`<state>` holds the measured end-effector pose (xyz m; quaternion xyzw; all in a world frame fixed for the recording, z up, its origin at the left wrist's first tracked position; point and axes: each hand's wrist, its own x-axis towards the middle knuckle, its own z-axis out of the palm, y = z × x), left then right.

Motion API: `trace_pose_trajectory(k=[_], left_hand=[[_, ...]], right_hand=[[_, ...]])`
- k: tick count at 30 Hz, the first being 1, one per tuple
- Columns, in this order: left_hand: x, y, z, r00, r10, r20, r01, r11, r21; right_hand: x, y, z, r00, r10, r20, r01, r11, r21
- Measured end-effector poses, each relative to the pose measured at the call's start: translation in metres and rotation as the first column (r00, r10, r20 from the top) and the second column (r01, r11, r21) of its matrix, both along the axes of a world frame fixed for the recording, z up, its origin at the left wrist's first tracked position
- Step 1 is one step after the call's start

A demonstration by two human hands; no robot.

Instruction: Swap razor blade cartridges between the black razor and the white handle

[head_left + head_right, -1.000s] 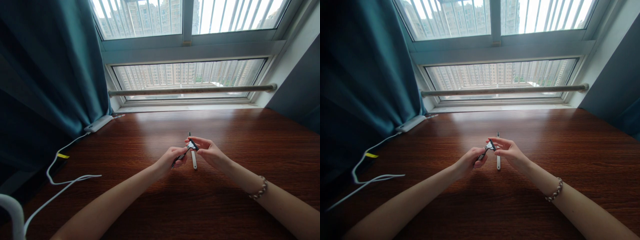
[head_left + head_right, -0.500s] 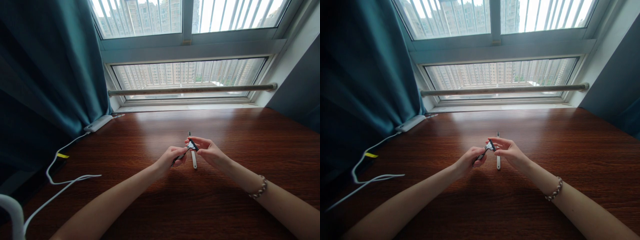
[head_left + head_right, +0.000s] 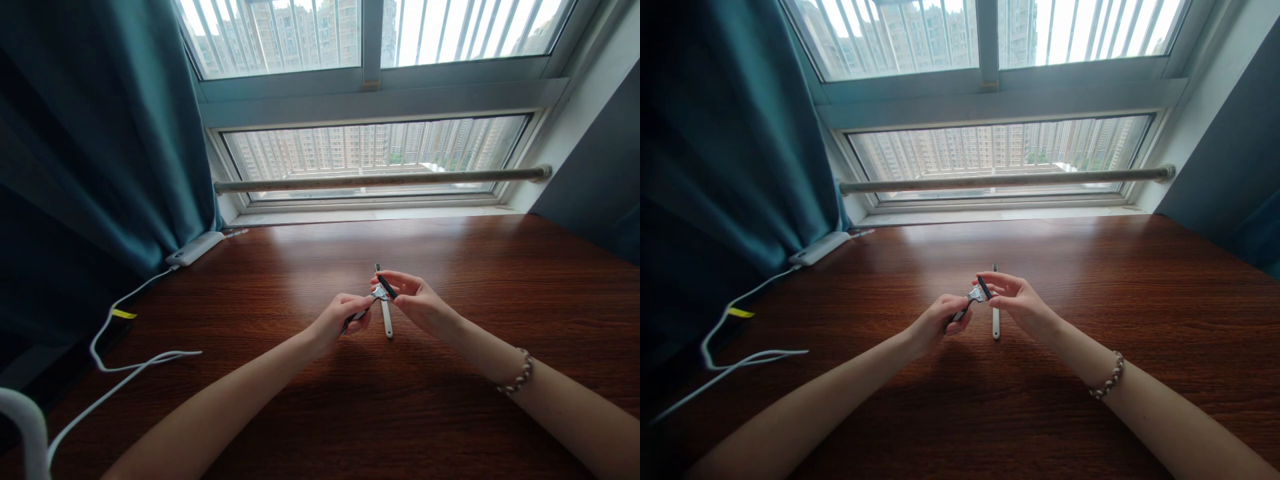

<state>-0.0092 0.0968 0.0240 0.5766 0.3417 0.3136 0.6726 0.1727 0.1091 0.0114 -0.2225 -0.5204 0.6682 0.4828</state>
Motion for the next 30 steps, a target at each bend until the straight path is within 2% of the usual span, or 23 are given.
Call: trace_pose_trajectory(k=[2, 5, 7, 9, 11, 13, 16, 18, 21, 24, 26, 28, 30], left_hand=[[-0.001, 0.001, -0.002, 0.999, -0.007, 0.047, 0.009, 0.999, -0.031], [-0.002, 0.004, -0.005, 0.984, -0.030, 0.177, 0.058, 0.987, -0.151], [-0.003, 0.007, -0.006, 0.958, -0.045, 0.285, 0.114, 0.966, -0.231], [-0.004, 0.009, -0.006, 0.927, -0.060, 0.371, 0.172, 0.946, -0.275], [-0.005, 0.011, -0.006, 0.900, -0.072, 0.430, 0.214, 0.932, -0.293], [-0.006, 0.013, -0.007, 0.882, -0.074, 0.466, 0.238, 0.922, -0.304], [-0.007, 0.013, -0.007, 0.864, -0.060, 0.499, 0.255, 0.908, -0.333], [-0.008, 0.013, -0.007, 0.855, -0.048, 0.516, 0.261, 0.900, -0.348], [-0.008, 0.014, -0.006, 0.849, -0.047, 0.527, 0.274, 0.891, -0.362], [-0.008, 0.014, -0.006, 0.843, -0.053, 0.536, 0.297, 0.876, -0.380], [-0.009, 0.015, -0.007, 0.839, -0.050, 0.542, 0.309, 0.864, -0.398], [-0.009, 0.016, -0.009, 0.838, -0.047, 0.544, 0.321, 0.849, -0.420], [-0.009, 0.017, -0.012, 0.842, -0.047, 0.537, 0.330, 0.834, -0.443]], right_hand=[[0.000, 0.000, 0.000, 1.000, -0.008, 0.007, 0.008, 1.000, 0.000], [0.001, 0.001, 0.001, 0.995, -0.052, 0.086, 0.050, 0.998, 0.026], [0.001, 0.001, 0.000, 0.967, -0.115, 0.228, 0.098, 0.991, 0.086], [-0.001, -0.001, -0.002, 0.872, -0.226, 0.434, 0.142, 0.966, 0.218], [-0.004, -0.004, -0.006, 0.722, -0.353, 0.595, 0.106, 0.906, 0.409], [-0.009, -0.010, -0.011, 0.605, -0.450, 0.657, -0.017, 0.818, 0.575], [-0.016, -0.019, -0.016, 0.512, -0.517, 0.686, -0.192, 0.710, 0.678], [-0.018, -0.024, -0.017, 0.465, -0.542, 0.700, -0.242, 0.682, 0.690], [-0.020, -0.027, -0.016, 0.431, -0.541, 0.722, -0.281, 0.680, 0.677], [-0.019, -0.026, -0.014, 0.430, -0.524, 0.735, -0.312, 0.677, 0.666], [-0.018, -0.024, -0.014, 0.415, -0.543, 0.730, -0.288, 0.683, 0.671], [-0.015, -0.021, -0.016, 0.338, -0.596, 0.729, -0.192, 0.714, 0.673], [-0.013, -0.018, -0.019, 0.210, -0.640, 0.739, -0.077, 0.742, 0.665]])
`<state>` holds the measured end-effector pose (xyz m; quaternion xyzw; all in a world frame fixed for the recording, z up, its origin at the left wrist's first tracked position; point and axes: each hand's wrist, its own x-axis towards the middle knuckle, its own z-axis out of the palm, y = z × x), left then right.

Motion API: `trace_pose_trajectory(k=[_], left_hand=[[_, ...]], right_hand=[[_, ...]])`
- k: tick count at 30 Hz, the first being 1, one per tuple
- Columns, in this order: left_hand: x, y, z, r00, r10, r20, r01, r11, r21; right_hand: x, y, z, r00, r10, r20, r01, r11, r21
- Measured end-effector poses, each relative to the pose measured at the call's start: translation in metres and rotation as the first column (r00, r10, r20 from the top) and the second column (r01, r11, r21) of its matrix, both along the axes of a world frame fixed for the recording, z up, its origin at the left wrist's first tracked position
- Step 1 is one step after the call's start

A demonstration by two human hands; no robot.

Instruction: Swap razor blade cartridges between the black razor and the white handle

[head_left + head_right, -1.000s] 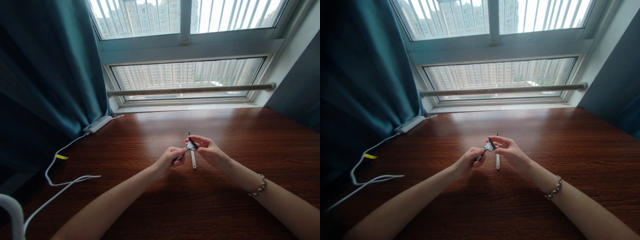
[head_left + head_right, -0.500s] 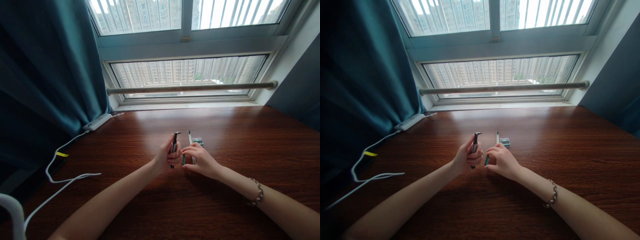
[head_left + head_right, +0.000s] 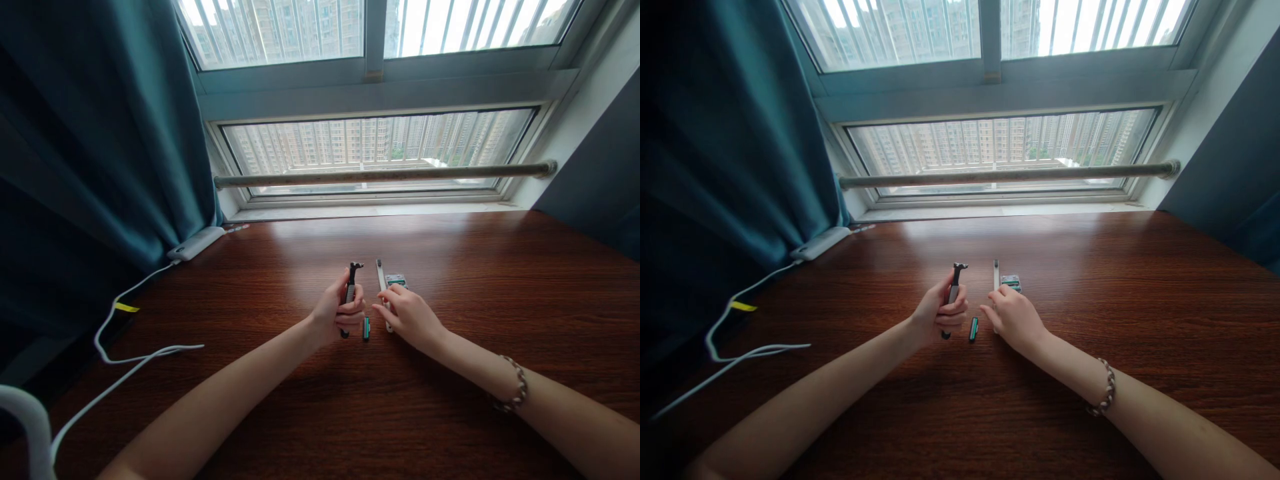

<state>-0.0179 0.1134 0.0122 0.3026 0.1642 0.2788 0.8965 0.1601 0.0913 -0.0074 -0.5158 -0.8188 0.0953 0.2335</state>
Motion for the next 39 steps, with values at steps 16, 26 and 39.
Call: trace_pose_trajectory(k=[16, 26, 39], left_hand=[[0.003, -0.005, -0.004, 0.715, 0.597, -0.364, -0.196, 0.671, 0.715], [-0.024, -0.023, -0.018, 0.477, 0.857, -0.196, 0.004, 0.221, 0.975], [-0.030, -0.029, -0.031, 0.572, 0.803, -0.170, 0.176, 0.083, 0.981]], right_hand=[[0.010, 0.007, 0.011, 0.948, -0.158, -0.277, 0.174, 0.984, 0.036], [0.067, -0.021, -0.017, 0.984, -0.063, -0.169, 0.104, 0.965, 0.242], [0.069, -0.022, -0.018, 0.999, -0.025, 0.041, 0.010, 0.946, 0.325]])
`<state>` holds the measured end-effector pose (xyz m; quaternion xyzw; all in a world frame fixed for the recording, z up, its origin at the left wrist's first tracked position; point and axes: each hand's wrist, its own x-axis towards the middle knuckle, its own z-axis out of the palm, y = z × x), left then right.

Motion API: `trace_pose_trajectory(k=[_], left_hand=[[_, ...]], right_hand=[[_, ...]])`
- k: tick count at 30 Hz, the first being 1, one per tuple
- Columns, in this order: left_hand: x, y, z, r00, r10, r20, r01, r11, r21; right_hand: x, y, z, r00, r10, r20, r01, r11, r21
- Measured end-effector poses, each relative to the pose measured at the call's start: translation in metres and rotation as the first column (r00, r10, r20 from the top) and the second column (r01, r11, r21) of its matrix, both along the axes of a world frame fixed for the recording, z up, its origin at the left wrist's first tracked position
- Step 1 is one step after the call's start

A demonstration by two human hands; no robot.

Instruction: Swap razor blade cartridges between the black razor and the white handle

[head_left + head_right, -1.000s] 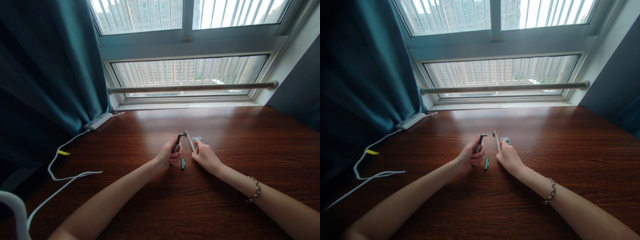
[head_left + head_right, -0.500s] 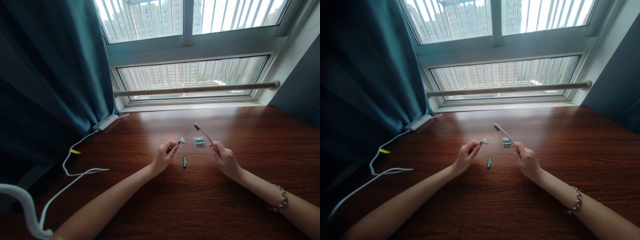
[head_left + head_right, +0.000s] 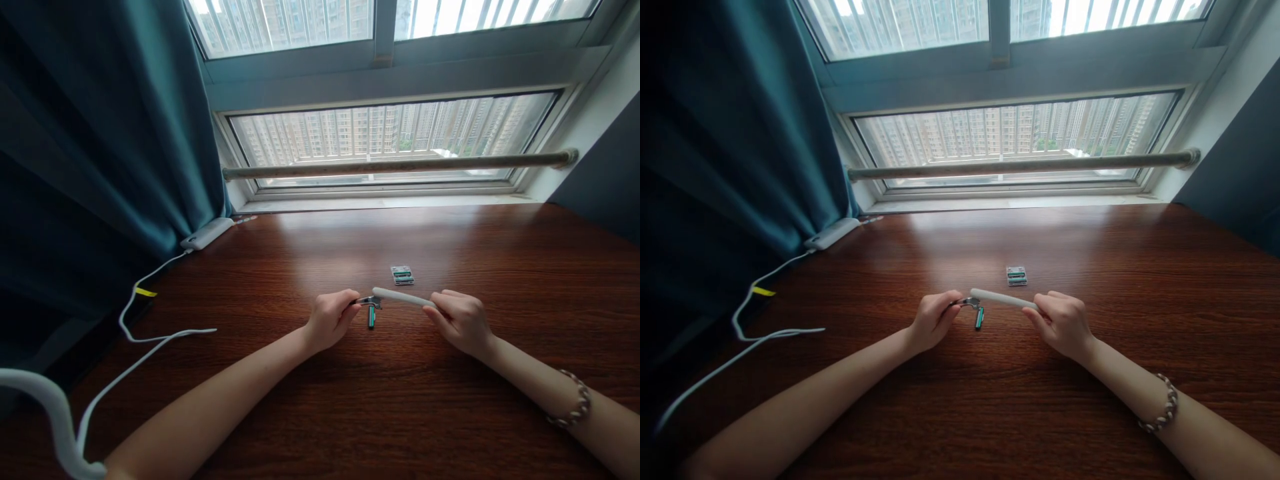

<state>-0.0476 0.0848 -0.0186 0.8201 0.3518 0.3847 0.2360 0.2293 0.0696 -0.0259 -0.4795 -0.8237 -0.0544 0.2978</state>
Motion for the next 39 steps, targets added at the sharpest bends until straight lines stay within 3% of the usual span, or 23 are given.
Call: trace_pose_trajectory(k=[3, 7, 12, 17, 21, 26, 30, 35, 39], left_hand=[[-0.0005, -0.0013, 0.0006, 0.999, -0.036, -0.005, 0.036, 0.999, 0.010], [-0.0003, -0.0022, 0.0016, 0.999, -0.040, 0.031, 0.041, 0.999, -0.013], [0.0002, -0.0014, 0.0007, 0.998, -0.010, 0.064, 0.013, 0.999, -0.047], [0.0001, -0.0002, -0.0014, 0.999, 0.009, 0.051, -0.008, 1.000, -0.014], [0.0001, -0.0004, -0.0020, 0.997, 0.020, 0.072, -0.016, 0.999, -0.045], [0.0003, -0.0002, -0.0025, 0.994, 0.053, 0.098, -0.047, 0.997, -0.063], [0.0007, 0.0005, -0.0030, 0.993, 0.071, 0.090, -0.067, 0.997, -0.043], [0.0006, 0.0006, -0.0037, 0.994, 0.083, 0.076, -0.082, 0.997, -0.014], [0.0007, 0.0000, -0.0027, 0.993, 0.086, 0.081, -0.086, 0.996, -0.002]], right_hand=[[0.0002, 0.0004, 0.0010, 0.996, -0.080, -0.032, 0.079, 0.997, -0.024], [-0.0005, -0.0018, 0.0023, 0.996, 0.075, -0.054, -0.078, 0.996, -0.053], [-0.0022, -0.0025, -0.0002, 0.997, -0.036, -0.062, 0.033, 0.998, -0.059], [-0.0016, -0.0017, -0.0024, 0.995, 0.074, -0.067, -0.079, 0.993, -0.087], [-0.0019, -0.0011, -0.0021, 0.995, -0.034, -0.091, 0.026, 0.996, -0.089], [-0.0024, -0.0014, -0.0019, 0.990, 0.112, -0.083, -0.121, 0.987, -0.108], [-0.0029, -0.0012, -0.0022, 0.994, -0.004, -0.109, -0.009, 0.993, -0.114], [-0.0029, -0.0010, -0.0031, 0.991, 0.104, -0.085, -0.115, 0.985, -0.128], [-0.0035, -0.0010, -0.0033, 0.992, -0.019, -0.124, 0.001, 0.990, -0.141]])
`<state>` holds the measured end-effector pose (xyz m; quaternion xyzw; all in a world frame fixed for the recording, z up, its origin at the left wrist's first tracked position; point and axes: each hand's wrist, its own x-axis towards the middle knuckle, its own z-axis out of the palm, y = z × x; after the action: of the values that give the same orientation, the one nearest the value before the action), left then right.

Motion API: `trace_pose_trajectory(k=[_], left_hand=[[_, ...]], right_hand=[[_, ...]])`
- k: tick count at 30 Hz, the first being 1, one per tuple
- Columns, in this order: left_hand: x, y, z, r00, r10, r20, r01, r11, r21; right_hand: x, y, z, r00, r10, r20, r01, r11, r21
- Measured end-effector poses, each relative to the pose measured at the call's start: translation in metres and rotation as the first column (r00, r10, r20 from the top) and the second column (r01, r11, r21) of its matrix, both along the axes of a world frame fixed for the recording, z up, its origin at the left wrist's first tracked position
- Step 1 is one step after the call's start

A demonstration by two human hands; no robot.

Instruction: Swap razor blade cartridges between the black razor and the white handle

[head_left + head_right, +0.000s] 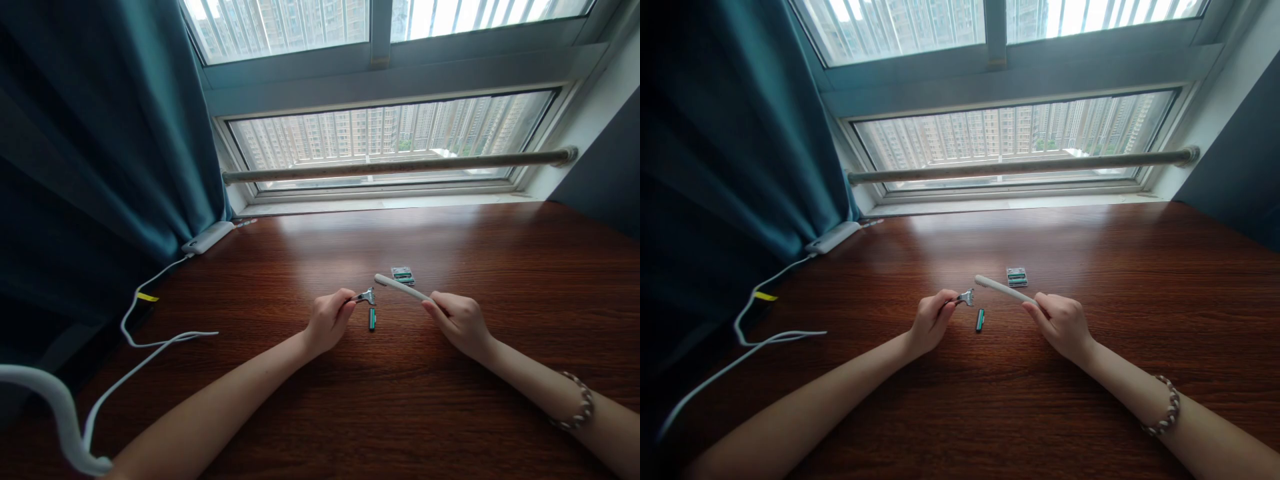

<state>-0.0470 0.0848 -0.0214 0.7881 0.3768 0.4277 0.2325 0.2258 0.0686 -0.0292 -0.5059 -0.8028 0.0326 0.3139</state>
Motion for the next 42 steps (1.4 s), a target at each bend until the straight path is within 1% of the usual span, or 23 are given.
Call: trace_pose_trajectory(k=[1, 4, 5, 8, 12, 16, 17, 20, 21, 24, 25, 27, 29, 30, 33, 35, 37, 38, 41, 42], left_hand=[[0.000, 0.000, 0.000, 1.000, 0.000, -0.005, 0.000, 1.000, 0.010], [0.000, 0.000, 0.000, 1.000, -0.002, -0.028, 0.003, 0.999, 0.046], [0.000, 0.000, -0.001, 0.999, -0.004, -0.035, 0.005, 0.998, 0.056], [-0.001, 0.001, -0.003, 0.999, -0.007, -0.045, 0.010, 0.997, 0.078], [-0.002, 0.002, -0.005, 0.999, -0.007, -0.054, 0.012, 0.994, 0.108], [-0.002, 0.003, -0.005, 0.997, 0.006, -0.074, 0.003, 0.993, 0.121], [-0.002, 0.003, -0.004, 0.997, 0.012, -0.083, -0.002, 0.992, 0.126], [0.000, 0.002, -0.002, 0.990, 0.066, -0.122, -0.048, 0.988, 0.147], [0.001, 0.002, 0.000, 0.986, 0.099, -0.136, -0.078, 0.985, 0.155], [0.004, 0.002, 0.003, 0.961, 0.222, -0.165, -0.194, 0.966, 0.171], [0.005, 0.002, 0.004, 0.951, 0.258, -0.173, -0.227, 0.958, 0.177], [0.006, 0.003, 0.005, 0.933, 0.309, -0.187, -0.273, 0.942, 0.194], [0.006, 0.004, 0.006, 0.920, 0.337, -0.203, -0.296, 0.932, 0.207], [0.006, 0.004, 0.006, 0.913, 0.350, -0.210, -0.307, 0.928, 0.211], [0.006, 0.004, 0.006, 0.893, 0.384, -0.235, -0.336, 0.916, 0.219], [0.006, 0.003, 0.006, 0.881, 0.395, -0.259, -0.339, 0.911, 0.235], [0.007, 0.003, 0.006, 0.870, 0.399, -0.289, -0.329, 0.908, 0.260], [0.007, 0.002, 0.006, 0.865, 0.402, -0.301, -0.326, 0.906, 0.272], [0.008, 0.002, 0.006, 0.856, 0.406, -0.319, -0.321, 0.902, 0.288], [0.008, 0.002, 0.006, 0.856, 0.406, -0.320, -0.320, 0.902, 0.290]], right_hand=[[0.000, 0.000, 0.000, 1.000, 0.012, -0.004, -0.012, 1.000, -0.003], [0.000, -0.001, 0.001, 0.994, 0.106, 0.026, -0.106, 0.994, -0.014], [-0.001, -0.001, 0.001, 0.994, 0.103, 0.029, -0.102, 0.995, -0.017], [-0.001, -0.001, 0.001, 0.999, 0.034, -0.017, -0.035, 0.999, -0.018], [-0.001, 0.000, 0.000, 0.996, 0.092, 0.000, -0.092, 0.996, -0.007], [-0.002, 0.000, -0.001, 1.000, 0.006, 0.000, -0.006, 1.000, 0.004], [-0.002, -0.001, 0.000, 1.000, 0.007, 0.002, -0.007, 1.000, 0.012], [-0.003, -0.004, 0.000, 0.998, 0.033, 0.057, -0.037, 0.997, 0.060], [-0.004, -0.005, 0.001, 0.997, 0.005, 0.079, -0.012, 0.996, 0.088], [-0.006, -0.008, 0.002, 0.984, -0.147, 0.101, 0.128, 0.976, 0.174], [-0.007, -0.008, 0.002, 0.981, -0.168, 0.098, 0.147, 0.970, 0.192], [-0.009, -0.009, 0.003, 0.985, -0.140, 0.105, 0.116, 0.970, 0.212], [-0.011, -0.010, 0.004, 0.986, -0.102, 0.132, 0.069, 0.970, 0.235], [-0.011, -0.010, 0.004, 0.984, -0.105, 0.143, 0.067, 0.966, 0.251], [-0.011, -0.010, 0.004, 0.981, -0.147, 0.129, 0.106, 0.954, 0.282], [-0.011, -0.010, 0.003, 0.985, -0.113, 0.133, 0.074, 0.961, 0.266], [-0.011, -0.009, 0.002, 0.984, -0.062, 0.169, 0.019, 0.969, 0.244], [-0.011, -0.009, 0.002, 0.981, -0.058, 0.184, 0.012, 0.970, 0.242], [-0.012, -0.010, 0.002, 0.980, -0.099, 0.173, 0.051, 0.963, 0.265], [-0.013, -0.011, 0.002, 0.982, -0.094, 0.166, 0.047, 0.962, 0.269]])
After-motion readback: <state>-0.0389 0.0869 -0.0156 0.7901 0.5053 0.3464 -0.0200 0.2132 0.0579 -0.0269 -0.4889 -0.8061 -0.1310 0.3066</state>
